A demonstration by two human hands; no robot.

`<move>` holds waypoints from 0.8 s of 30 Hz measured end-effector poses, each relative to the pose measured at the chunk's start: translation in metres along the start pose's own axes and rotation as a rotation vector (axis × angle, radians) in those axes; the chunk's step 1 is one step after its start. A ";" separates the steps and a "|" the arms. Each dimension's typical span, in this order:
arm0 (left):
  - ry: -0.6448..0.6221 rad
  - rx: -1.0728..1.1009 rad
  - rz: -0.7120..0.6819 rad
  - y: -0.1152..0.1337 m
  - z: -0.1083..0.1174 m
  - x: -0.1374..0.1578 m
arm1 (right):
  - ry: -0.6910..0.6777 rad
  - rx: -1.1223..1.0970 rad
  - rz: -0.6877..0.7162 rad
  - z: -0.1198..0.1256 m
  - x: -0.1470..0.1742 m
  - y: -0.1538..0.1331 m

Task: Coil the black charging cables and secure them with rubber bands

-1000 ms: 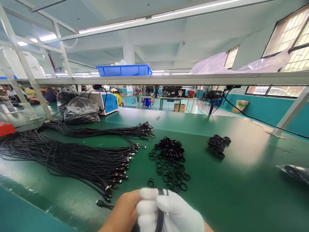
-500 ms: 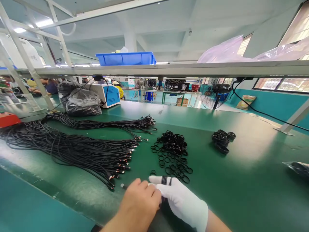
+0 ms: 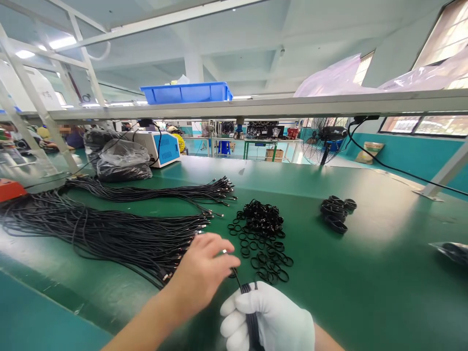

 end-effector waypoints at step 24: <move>0.104 1.052 0.488 0.036 -0.047 0.009 | -0.305 0.222 0.142 0.007 0.028 -0.025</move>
Point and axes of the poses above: each hand's wrist, its own x-axis away from the middle knuckle, its own z-axis out of the back of the hand, y = z × x, the point moved 3 cm from there along -x, towards the middle knuckle, and after that the axes turned 6 degrees about -z, right-handed, at the moved point
